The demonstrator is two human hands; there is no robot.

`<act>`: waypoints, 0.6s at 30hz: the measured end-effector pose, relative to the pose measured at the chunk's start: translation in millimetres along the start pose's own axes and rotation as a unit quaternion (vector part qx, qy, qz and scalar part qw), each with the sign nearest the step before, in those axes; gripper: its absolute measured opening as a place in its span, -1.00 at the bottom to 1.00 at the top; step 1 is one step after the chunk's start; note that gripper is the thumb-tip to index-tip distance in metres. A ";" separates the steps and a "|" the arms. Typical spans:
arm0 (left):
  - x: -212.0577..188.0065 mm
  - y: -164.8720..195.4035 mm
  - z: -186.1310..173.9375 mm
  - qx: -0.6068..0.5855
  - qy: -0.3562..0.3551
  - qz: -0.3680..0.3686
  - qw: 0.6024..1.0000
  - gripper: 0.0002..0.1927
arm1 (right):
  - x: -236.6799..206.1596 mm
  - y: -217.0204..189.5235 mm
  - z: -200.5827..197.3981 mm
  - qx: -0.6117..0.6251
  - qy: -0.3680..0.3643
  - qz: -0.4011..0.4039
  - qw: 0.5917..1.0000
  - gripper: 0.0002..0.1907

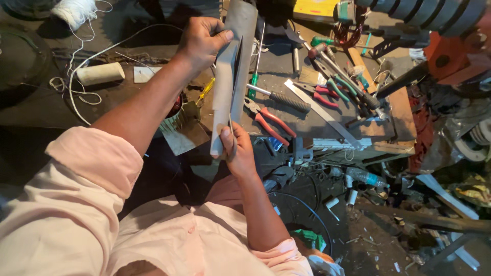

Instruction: The person works on an electric motor stator with copper windings at a cluttered workbench. They cut pieces from a gray insulating sheet with scissors, fold and shape the pieces, and press them into the stator slots, at times using a screwdriver on the stator.

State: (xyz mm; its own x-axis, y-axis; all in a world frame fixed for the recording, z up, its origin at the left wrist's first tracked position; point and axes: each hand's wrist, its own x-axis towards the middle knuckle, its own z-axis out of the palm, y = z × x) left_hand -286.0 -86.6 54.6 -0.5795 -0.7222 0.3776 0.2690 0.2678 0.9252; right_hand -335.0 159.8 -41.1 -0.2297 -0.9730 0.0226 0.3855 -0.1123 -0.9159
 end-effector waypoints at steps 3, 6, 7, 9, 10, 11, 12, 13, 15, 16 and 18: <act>5.0 2.4 4.1 0.053 0.022 0.017 0.998 -0.85 | 2.5 -8.7 -1.4 -0.041 0.016 0.014 0.999 -0.59; 15.3 7.2 10.2 0.074 0.041 -0.001 0.996 -0.82 | 8.1 -17.4 -2.5 -0.048 0.012 -0.007 0.999 -0.62; 20.7 9.1 12.1 0.074 0.047 -0.015 0.996 -0.81 | 10.7 -20.3 -4.5 -0.043 0.009 -0.010 0.999 -0.62; 43.3 15.3 12.5 0.026 0.045 -0.032 0.998 -0.78 | 17.3 -24.8 -9.1 -0.033 0.001 -0.017 0.999 -0.61; 54.0 18.0 11.7 0.001 0.047 -0.043 0.998 -0.76 | 21.1 -25.9 -11.2 -0.022 -0.003 -0.019 1.000 -0.61; 63.8 20.0 11.0 0.012 0.039 -0.005 0.999 -0.80 | 25.2 -26.8 -13.6 -0.011 -0.009 -0.019 1.000 -0.60; 74.5 21.7 10.8 0.023 0.030 0.035 0.999 -0.83 | 29.7 -27.5 -16.0 0.001 -0.014 -0.020 1.000 -0.60; 82.8 22.3 11.4 0.035 0.018 0.075 0.996 -0.87 | 34.8 -27.8 -17.6 -0.020 -0.004 -0.026 0.999 -0.59; 92.0 20.6 13.4 0.093 0.025 0.078 0.992 -0.87 | 47.0 -29.0 -20.5 -0.060 0.019 -0.042 0.997 -0.57; 96.1 19.0 14.3 0.122 0.029 0.079 0.989 -0.87 | 55.3 -30.6 -22.4 -0.051 0.021 -0.048 0.997 -0.57; 101.9 13.9 17.3 0.031 0.012 0.061 0.998 -0.89 | 73.8 -34.9 -25.5 -0.030 0.027 -0.054 0.998 -0.56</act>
State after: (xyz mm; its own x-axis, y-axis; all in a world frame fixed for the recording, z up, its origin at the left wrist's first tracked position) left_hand -354.6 -145.5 106.7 -0.5269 -0.6968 0.4867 0.2870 0.3932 0.8735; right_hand -388.2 97.0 -17.7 -0.3144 -0.9438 0.1019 0.3015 -0.2011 -0.9320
